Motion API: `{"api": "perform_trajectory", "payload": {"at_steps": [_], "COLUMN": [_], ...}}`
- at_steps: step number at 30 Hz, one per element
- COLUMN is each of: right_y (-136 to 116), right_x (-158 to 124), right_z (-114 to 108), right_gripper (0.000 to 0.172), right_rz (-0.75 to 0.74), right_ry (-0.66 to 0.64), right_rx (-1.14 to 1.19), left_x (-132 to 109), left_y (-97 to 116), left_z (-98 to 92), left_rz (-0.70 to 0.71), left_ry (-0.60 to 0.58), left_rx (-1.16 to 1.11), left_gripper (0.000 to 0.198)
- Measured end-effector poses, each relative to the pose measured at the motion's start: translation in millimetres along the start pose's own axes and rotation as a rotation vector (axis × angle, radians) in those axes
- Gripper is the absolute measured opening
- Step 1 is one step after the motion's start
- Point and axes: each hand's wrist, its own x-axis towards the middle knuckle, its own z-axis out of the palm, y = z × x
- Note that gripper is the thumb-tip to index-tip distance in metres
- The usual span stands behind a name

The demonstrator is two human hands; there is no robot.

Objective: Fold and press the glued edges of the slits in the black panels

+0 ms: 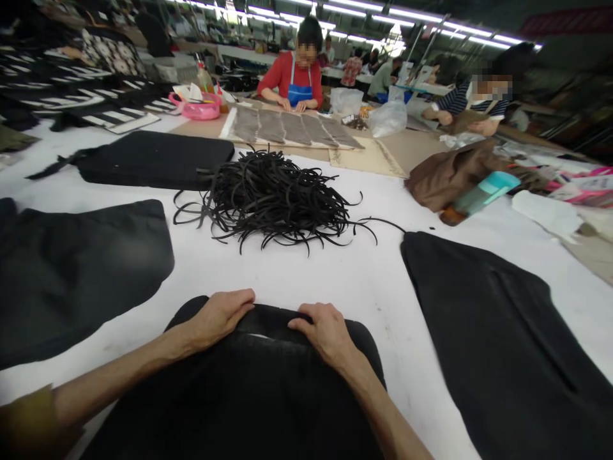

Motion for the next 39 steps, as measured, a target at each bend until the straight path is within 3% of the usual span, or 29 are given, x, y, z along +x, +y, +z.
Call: {"api": "perform_trajectory", "payload": {"at_steps": [2, 7, 12, 16, 20, 22, 24, 27, 29, 31, 34, 39], "right_y": [3, 0, -1, 13, 38, 50, 61, 69, 69, 66, 59, 54], "right_x": [2, 12, 15, 4, -21, -36, -48, -59, -63, -65, -66, -63], "right_z": [-2, 1, -6, -23, -43, -48, -48, -42, -36, -29, -17, 1], "right_gripper": [0.022, 0.030, 0.030, 0.029, 0.025, 0.020, 0.019, 0.026, 0.028, 0.028, 0.030, 0.031], "right_rz": [-0.048, -0.016, -0.006, 0.049, 0.106, 0.161, 0.223, 0.263, 0.267, 0.260, 0.240, 0.311], "right_ry": [0.014, 0.300, 0.164, 0.055, -0.079, -0.093, -0.076, 0.050, 0.178, 0.295, 0.415, 0.430], "right_rx": [0.016, -0.152, -0.193, -0.006, 0.197, 0.231, 0.226, 0.201, 0.192, 0.159, 0.016, -0.200], "left_x": [1, 12, 16, 13, 8, 4, -3, -15, -23, -28, -34, -35], "left_y": [-2, -10, -17, -18, -22, -28, -36, -48, -55, -60, -63, -58], "left_z": [0.4, 0.4, 0.1, -5.0, -23.0, -35.9, -48.8, -63.6, -68.1, -67.7, -58.5, -37.9], "left_rz": [0.007, -0.039, -0.081, -0.112, -0.218, -0.299, -0.338, -0.333, -0.347, -0.358, -0.381, -0.396], "left_ry": [0.018, 0.123, 0.144, 0.137, 0.096, 0.039, -0.100, -0.368, -0.437, -0.390, -0.220, -0.004], "left_rx": [-0.014, -0.031, -0.056, -0.110, -0.301, -0.376, -0.410, -0.487, -0.522, -0.460, -0.240, 0.045], "left_gripper": [0.016, 0.020, 0.018, 0.023, 0.033, 0.038, 0.039, 0.031, 0.024, 0.020, 0.021, 0.023]}}
